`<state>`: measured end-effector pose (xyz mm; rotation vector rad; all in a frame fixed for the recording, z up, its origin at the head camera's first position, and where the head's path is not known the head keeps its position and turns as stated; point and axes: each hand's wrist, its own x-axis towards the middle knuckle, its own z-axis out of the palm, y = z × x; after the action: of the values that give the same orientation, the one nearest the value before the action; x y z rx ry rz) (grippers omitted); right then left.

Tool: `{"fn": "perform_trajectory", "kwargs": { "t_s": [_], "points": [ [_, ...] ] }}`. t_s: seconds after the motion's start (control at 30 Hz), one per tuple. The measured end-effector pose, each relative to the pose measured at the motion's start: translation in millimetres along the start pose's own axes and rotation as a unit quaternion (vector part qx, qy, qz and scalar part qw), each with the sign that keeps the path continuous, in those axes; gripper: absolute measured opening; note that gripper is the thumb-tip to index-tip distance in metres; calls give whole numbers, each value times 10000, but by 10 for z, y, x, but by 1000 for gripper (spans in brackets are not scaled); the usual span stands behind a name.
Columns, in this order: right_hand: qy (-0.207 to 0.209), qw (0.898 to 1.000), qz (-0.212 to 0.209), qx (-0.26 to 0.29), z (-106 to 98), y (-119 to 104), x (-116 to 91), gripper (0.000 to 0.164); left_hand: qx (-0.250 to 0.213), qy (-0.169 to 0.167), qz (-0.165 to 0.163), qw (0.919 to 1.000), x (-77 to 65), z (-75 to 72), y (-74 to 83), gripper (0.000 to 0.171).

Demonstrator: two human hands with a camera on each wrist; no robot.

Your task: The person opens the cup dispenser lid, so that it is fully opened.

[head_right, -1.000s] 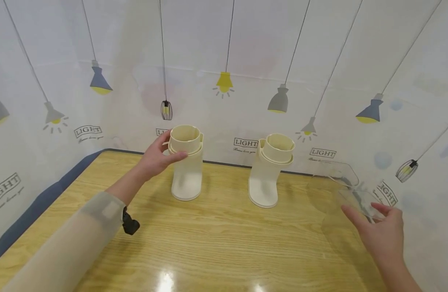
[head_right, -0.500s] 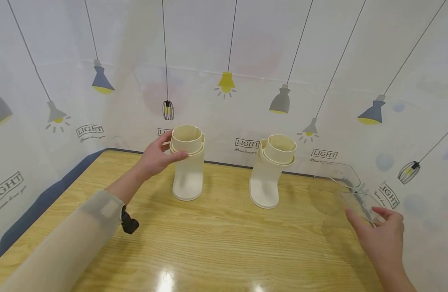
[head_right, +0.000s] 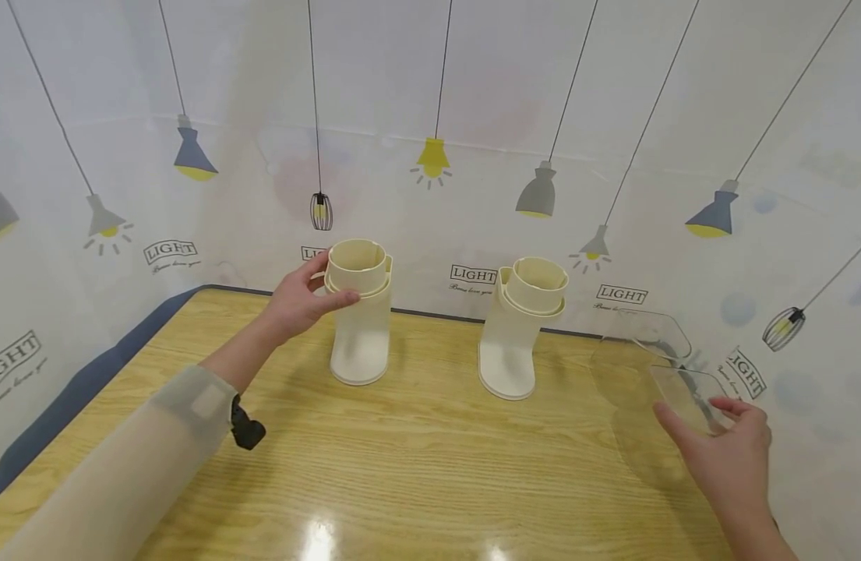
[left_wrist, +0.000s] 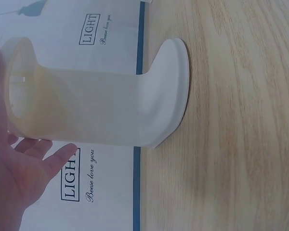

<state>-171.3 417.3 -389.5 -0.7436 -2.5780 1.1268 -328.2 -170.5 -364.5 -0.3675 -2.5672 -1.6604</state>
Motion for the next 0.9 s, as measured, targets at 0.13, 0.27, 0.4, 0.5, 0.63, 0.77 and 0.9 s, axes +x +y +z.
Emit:
{"fn": "perform_trajectory", "kwargs": {
  "t_s": [0.13,0.27,0.4,0.5,0.63,0.77,0.9],
  "points": [
    [-34,9999,-108,23,9,-8,14,105,-16,-9,23,10000,-3,-5,3,111],
    [-116,9998,-161,-4,15,-11,39,106,-2,-30,23,10000,-1,-11,-4,111],
    [-126,9998,-171,-2,21,6,63,104,14,-68,9,10000,11,-7,-27,111],
    [-114,9998,-166,1,24,13,77,104,28,-84,9,10000,16,-6,-41,111],
    [-173,9997,-149,-11,20,4,95,106,51,-81,1,10000,8,-11,-46,111],
    [-225,9997,-110,9,10,-3,105,108,117,-118,-13,9999,-5,-20,-39,113],
    [-260,9996,-51,74,4,-22,103,107,162,-157,-43,9997,-13,-28,-26,115]
  ]
}}
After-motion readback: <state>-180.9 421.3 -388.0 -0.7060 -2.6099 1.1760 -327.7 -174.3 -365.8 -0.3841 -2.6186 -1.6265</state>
